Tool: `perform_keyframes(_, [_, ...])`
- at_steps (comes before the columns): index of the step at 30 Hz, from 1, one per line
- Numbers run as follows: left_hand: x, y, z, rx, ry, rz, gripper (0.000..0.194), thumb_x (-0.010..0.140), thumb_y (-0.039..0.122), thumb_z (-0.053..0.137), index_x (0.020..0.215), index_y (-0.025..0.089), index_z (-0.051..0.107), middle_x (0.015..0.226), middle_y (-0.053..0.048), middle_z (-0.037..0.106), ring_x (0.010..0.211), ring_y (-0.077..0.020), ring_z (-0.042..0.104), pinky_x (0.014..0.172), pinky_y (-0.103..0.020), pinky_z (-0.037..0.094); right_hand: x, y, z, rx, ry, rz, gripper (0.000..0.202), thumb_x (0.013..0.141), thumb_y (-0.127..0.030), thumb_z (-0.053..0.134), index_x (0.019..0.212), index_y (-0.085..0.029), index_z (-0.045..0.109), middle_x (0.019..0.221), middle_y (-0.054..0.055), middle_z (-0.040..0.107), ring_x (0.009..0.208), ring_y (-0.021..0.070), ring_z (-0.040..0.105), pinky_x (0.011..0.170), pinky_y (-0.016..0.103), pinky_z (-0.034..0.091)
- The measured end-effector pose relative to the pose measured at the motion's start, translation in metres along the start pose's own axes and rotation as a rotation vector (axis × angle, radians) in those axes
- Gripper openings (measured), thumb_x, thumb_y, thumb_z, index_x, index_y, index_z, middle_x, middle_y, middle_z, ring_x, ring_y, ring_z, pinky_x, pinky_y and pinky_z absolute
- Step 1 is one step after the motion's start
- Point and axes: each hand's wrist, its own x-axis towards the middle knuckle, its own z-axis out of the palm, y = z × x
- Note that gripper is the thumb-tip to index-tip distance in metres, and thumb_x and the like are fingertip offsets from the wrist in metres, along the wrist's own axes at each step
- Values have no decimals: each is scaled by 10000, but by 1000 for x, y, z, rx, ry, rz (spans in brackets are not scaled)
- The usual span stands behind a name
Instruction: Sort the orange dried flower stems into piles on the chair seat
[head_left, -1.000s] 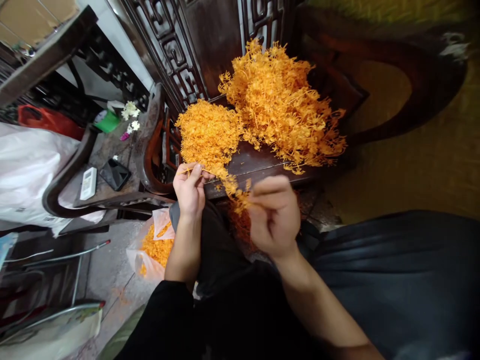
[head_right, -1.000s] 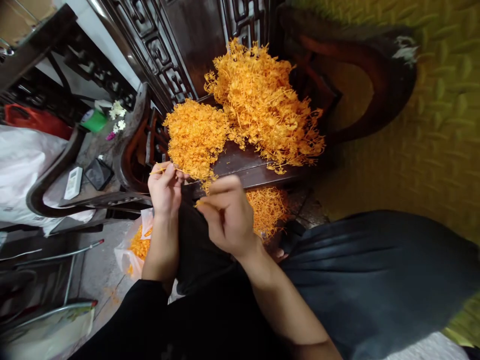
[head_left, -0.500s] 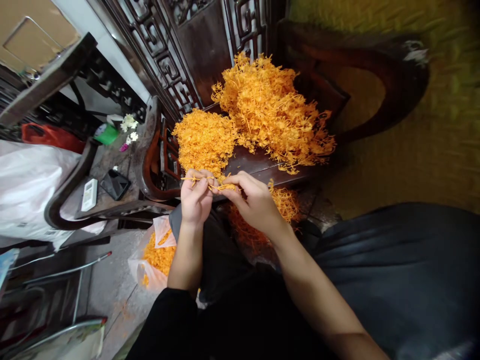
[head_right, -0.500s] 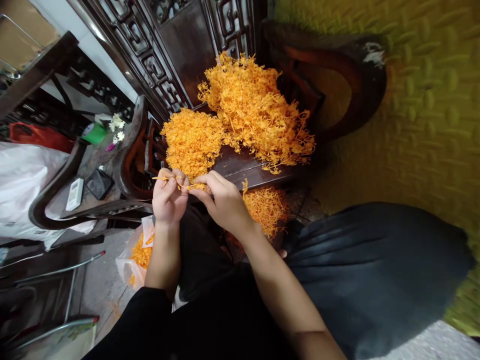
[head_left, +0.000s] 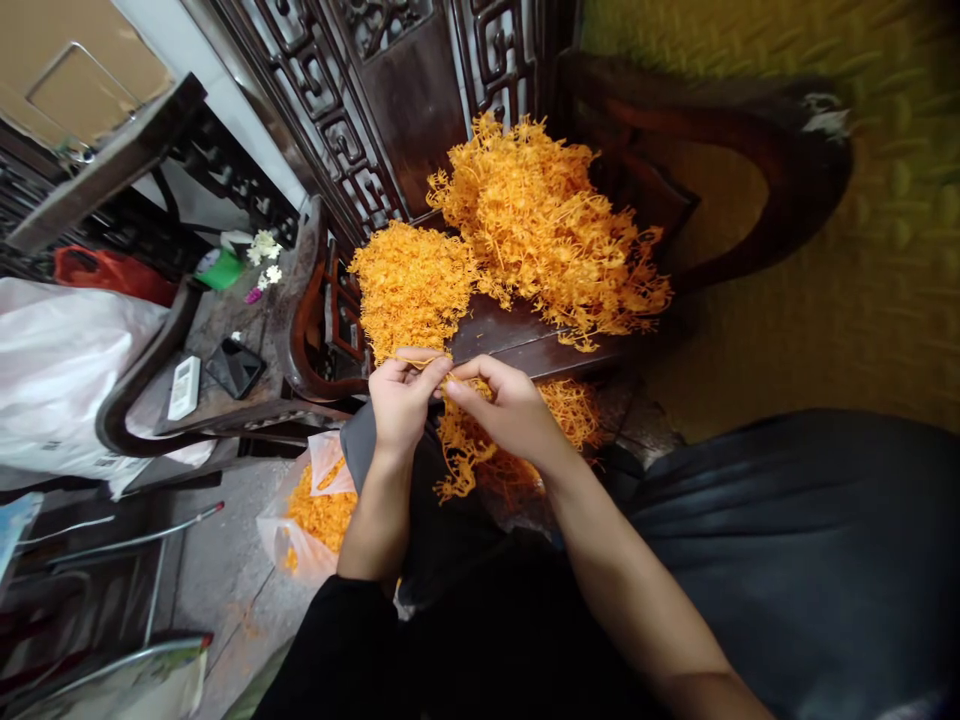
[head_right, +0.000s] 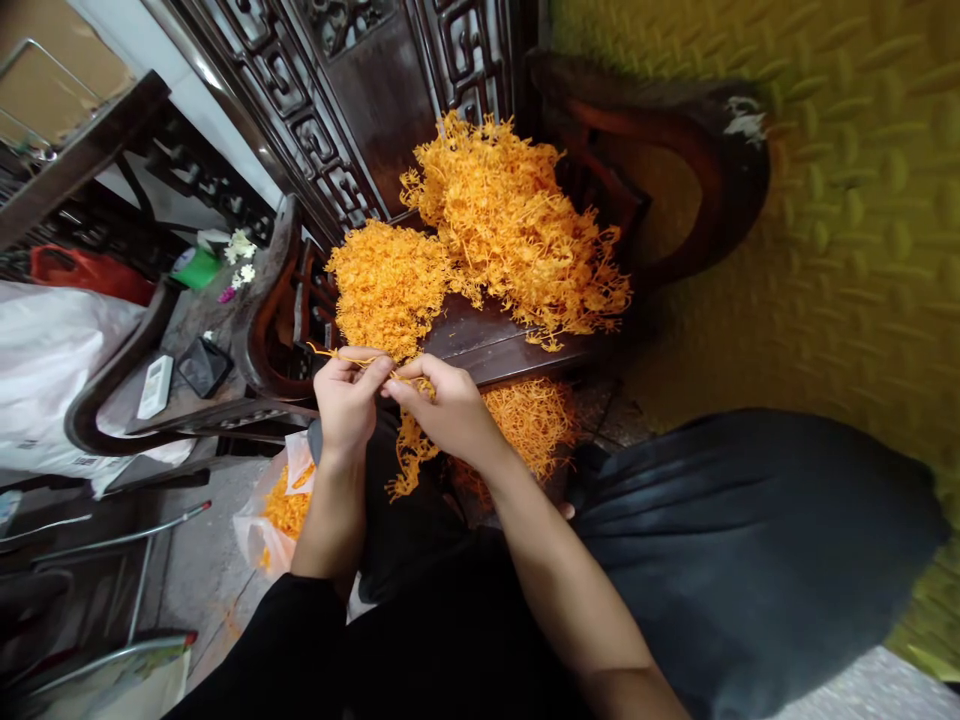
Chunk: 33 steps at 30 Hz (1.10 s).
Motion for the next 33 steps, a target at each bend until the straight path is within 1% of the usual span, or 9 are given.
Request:
perform_keyframes(3, [1, -3, -1, 45, 52, 57, 168, 773, 311, 865, 820, 174, 778, 739, -5, 719, 577, -85, 601, 545, -208, 462, 1, 2, 0, 2, -22, -38, 207, 975, -369, 601, 917, -204, 712, 916, 25, 724, 841, 166, 623, 812, 318, 462])
perform_keyframes(8, [-2, -2, 4, 176, 164, 273, 84, 792, 235, 839, 788, 181, 775, 768, -18, 732, 743, -132, 687, 707, -260, 536, 5, 1, -4, 18, -114, 58, 186, 918, -359, 633, 856, -187, 662, 796, 12, 639, 757, 158, 547, 729, 312, 432])
perform_keyframes(13, [-2, -4, 12, 162, 227, 377, 69, 819, 231, 819, 804, 191, 765, 762, 0, 709, 722, -119, 664, 695, -268, 522, 9, -6, -10, 32, -162, 65, 215, 913, -380, 635, 842, -179, 657, 694, -9, 555, 654, 132, 459, 618, 288, 372])
perform_keyframes(17, [24, -1, -9, 118, 451, 365, 217, 770, 327, 853, 738, 170, 707, 688, 34, 651, 573, -75, 568, 572, -229, 466, -4, -12, -20, 101, -299, 122, 233, 901, -392, 670, 807, -181, 639, 635, -26, 532, 581, 112, 428, 549, 270, 330])
perform_keyframes(19, [37, 5, -21, 3, 548, 313, 286, 731, 383, 874, 761, 163, 693, 632, 59, 616, 454, -44, 461, 450, -201, 369, -12, -13, -26, 178, -332, 159, 277, 902, -425, 691, 790, -182, 620, 613, -34, 522, 549, 100, 417, 521, 262, 314])
perform_keyframes(22, [39, 14, -23, -87, 391, 197, 345, 706, 413, 900, 830, 157, 704, 654, 40, 648, 474, -53, 518, 457, -195, 414, -17, -15, -33, 359, -265, 126, 274, 932, -437, 683, 856, -182, 619, 649, -26, 562, 549, 95, 438, 519, 254, 344])
perform_keyframes(26, [22, 22, -8, -235, 129, 72, 361, 708, 406, 917, 807, 159, 673, 684, 20, 675, 479, -59, 571, 462, -187, 461, -14, -19, -38, 525, -268, 47, 214, 940, -384, 694, 931, -176, 646, 802, 45, 699, 584, 111, 548, 509, 256, 419])
perform_keyframes(29, [15, 28, -6, -308, 65, 31, 351, 725, 390, 913, 816, 167, 658, 691, 32, 657, 470, -43, 554, 451, -166, 449, -14, -21, -40, 591, -161, 59, 210, 874, -347, 749, 933, -178, 638, 902, 71, 725, 629, 130, 617, 464, 245, 436])
perform_keyframes(33, [14, 35, -13, -372, -9, -2, 375, 738, 426, 903, 822, 195, 621, 686, 47, 602, 488, -30, 514, 433, -143, 403, -17, -23, -39, 670, -4, 92, 156, 851, -325, 689, 930, -203, 632, 727, 1, 590, 588, 125, 550, 427, 239, 375])
